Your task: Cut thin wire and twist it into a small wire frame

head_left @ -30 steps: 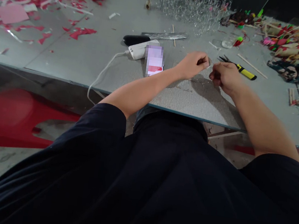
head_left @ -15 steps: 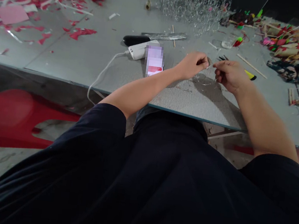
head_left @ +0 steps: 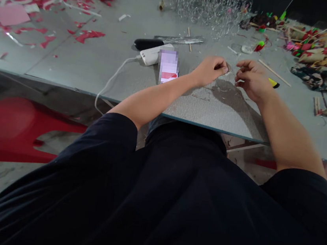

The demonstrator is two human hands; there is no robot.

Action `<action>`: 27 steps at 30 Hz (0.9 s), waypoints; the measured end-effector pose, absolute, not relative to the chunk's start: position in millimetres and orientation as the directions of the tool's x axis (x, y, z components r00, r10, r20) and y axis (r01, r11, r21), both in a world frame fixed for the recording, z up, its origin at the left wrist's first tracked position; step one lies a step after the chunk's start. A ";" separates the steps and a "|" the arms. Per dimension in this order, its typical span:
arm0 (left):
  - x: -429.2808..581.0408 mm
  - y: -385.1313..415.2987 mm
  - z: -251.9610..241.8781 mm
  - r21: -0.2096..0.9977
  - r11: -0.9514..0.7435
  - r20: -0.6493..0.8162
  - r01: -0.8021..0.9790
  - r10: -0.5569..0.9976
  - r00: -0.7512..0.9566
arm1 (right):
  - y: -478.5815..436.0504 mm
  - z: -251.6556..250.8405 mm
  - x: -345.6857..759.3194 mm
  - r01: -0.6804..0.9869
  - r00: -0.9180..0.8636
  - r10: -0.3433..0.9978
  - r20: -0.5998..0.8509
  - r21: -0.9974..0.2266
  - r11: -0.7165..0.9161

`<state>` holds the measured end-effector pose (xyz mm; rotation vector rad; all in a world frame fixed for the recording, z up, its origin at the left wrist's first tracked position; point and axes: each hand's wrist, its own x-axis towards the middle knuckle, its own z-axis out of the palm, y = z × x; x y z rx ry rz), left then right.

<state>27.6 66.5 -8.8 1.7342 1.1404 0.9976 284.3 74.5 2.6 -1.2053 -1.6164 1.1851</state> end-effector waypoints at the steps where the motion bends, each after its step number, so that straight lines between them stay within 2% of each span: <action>1: 27.8 65.9 -7.3 0.919 -0.254 0.174 0.301 0.947 0.269 | 74.9 2.4 285.0 0.257 -0.236 0.970 0.051 -0.960 0.113; 7: 29.0 61.6 -2.5 0.927 -0.224 0.166 0.300 0.964 0.207 | 80.2 1.8 289.1 0.256 -0.231 0.967 0.109 -0.952 0.168; 12: 28.3 62.8 -3.7 0.924 -0.225 0.174 0.310 0.968 0.182 | 76.9 3.7 291.0 0.319 -0.282 0.958 0.052 -0.937 0.145; 17: 27.4 72.7 -11.5 0.923 -0.270 0.226 0.274 0.957 0.182 | 85.1 -10.9 299.0 0.306 -0.302 0.924 0.233 -0.895 0.325; 22: 26.3 67.4 -5.5 0.922 -0.251 0.217 0.293 0.965 0.145 | 89.5 -25.3 305.9 0.397 -0.357 0.871 0.337 -0.790 0.468; 27: 25.1 65.2 -1.7 0.918 -0.235 0.195 0.319 0.969 0.154 | 74.3 -17.4 301.4 0.434 -0.313 0.905 0.288 -0.804 0.406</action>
